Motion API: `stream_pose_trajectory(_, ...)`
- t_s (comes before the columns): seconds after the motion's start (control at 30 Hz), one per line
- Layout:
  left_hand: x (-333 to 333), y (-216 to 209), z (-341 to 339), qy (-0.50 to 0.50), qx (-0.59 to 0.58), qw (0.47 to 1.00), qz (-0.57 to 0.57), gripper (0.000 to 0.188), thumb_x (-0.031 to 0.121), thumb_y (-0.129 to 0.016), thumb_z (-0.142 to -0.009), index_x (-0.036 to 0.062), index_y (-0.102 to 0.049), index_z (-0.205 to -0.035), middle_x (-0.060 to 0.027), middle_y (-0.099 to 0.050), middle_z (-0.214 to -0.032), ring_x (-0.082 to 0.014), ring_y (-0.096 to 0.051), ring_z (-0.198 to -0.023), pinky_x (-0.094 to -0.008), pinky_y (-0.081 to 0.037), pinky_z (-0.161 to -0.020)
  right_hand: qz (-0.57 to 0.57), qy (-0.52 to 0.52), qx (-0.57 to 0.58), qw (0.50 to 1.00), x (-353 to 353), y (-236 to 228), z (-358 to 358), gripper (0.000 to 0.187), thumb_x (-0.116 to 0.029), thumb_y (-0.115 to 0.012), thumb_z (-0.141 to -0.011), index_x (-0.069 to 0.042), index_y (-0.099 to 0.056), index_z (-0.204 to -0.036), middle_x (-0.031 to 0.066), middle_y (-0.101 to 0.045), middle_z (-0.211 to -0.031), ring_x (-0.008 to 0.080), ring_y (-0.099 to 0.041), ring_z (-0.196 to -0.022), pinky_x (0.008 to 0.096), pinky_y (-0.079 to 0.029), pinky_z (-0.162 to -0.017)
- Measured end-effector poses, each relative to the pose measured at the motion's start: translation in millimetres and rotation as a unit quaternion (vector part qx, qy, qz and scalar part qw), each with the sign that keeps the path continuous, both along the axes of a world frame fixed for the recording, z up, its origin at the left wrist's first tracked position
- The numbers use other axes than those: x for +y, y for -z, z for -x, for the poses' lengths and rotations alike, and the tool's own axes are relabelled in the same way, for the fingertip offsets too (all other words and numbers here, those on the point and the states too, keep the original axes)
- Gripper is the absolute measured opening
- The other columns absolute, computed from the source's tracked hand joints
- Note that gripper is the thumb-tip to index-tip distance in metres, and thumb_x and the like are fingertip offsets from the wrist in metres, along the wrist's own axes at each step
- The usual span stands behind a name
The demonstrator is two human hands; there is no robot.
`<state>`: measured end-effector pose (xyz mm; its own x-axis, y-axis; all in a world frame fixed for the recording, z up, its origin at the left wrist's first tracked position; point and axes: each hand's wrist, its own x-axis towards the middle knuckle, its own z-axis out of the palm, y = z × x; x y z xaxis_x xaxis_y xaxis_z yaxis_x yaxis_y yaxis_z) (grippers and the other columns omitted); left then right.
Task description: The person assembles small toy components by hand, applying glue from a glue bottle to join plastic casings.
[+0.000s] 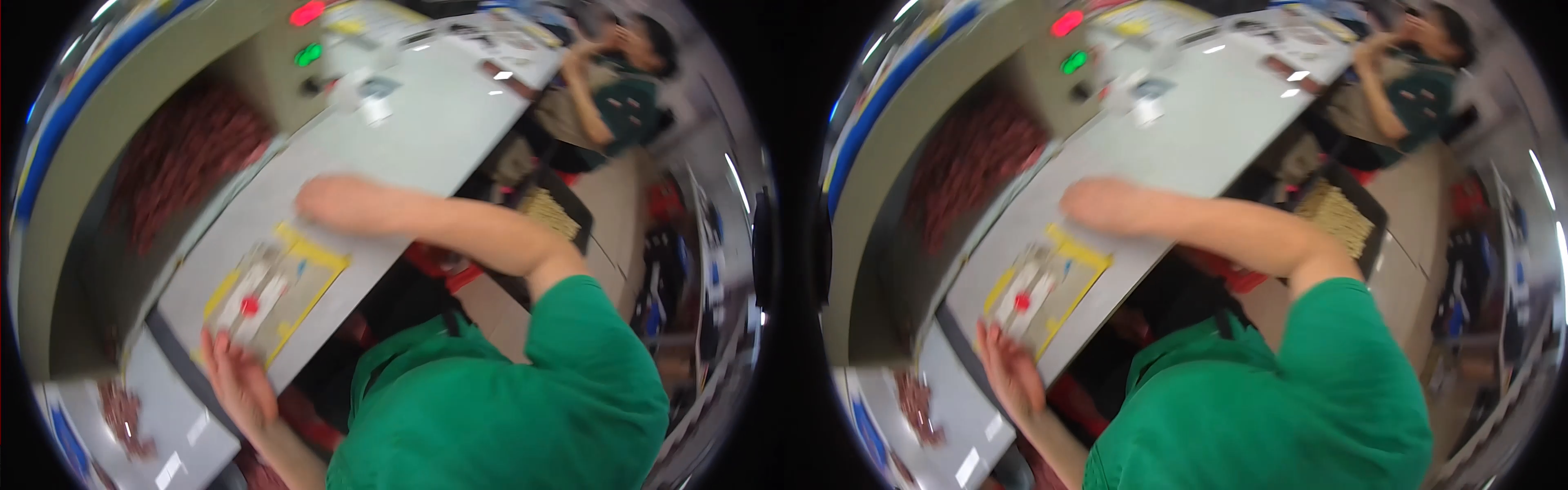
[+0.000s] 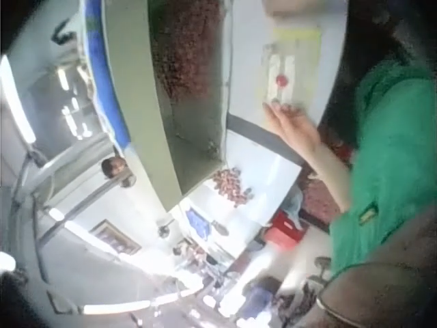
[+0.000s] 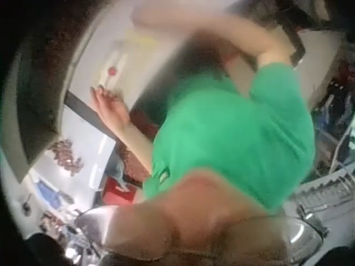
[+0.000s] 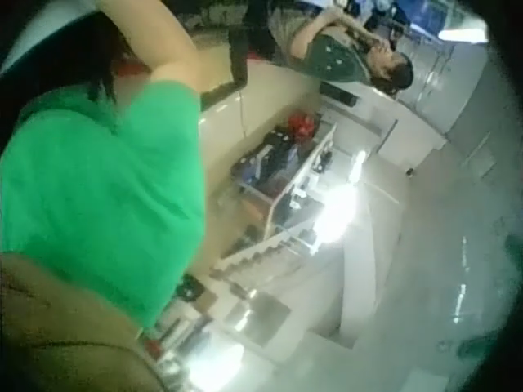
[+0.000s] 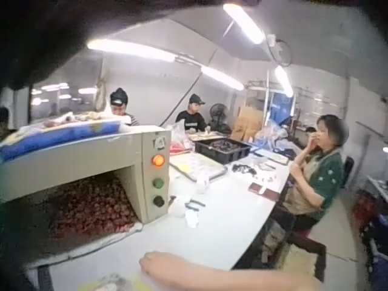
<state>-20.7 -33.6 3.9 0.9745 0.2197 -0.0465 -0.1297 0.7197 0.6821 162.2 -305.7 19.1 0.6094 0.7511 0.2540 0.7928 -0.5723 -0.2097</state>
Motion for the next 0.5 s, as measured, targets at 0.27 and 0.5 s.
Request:
stream_pose_trajectory(0.27,0.7,3.9,-5.9,-0.01,-0.003,0.999,0.045,0.037,0.013,-0.049,-0.098,0.0035,-0.045,-0.134,-0.0052,-0.057,-0.117,-0.0119,-0.055,-0.1,-0.027,-0.045,-0.088,-0.1,-0.044,0.172,0.979,74.1,-37.8,49.1,0.017,-0.003,-0.056,-0.085,-0.003,-0.058,-0.102,0.0108,-0.057,-0.094,0.0279,-0.058,-0.091,0.0358,-0.049,-0.078)
stream_pose_trajectory(0.5,9.6,7.7,-3.2,-0.005,0.002,0.999,0.052,0.037,0.014,-0.05,-0.098,0.0049,-0.046,-0.133,-0.0011,-0.056,-0.113,-0.0108,-0.054,-0.101,-0.0267,-0.044,-0.09,-0.018,-0.148,-0.032,0.988,122.1,-15.2,55.0,0.015,-0.004,-0.057,-0.076,-0.003,-0.054,-0.091,0.0103,-0.054,-0.089,0.0278,-0.056,-0.087,0.0368,-0.049,-0.076)
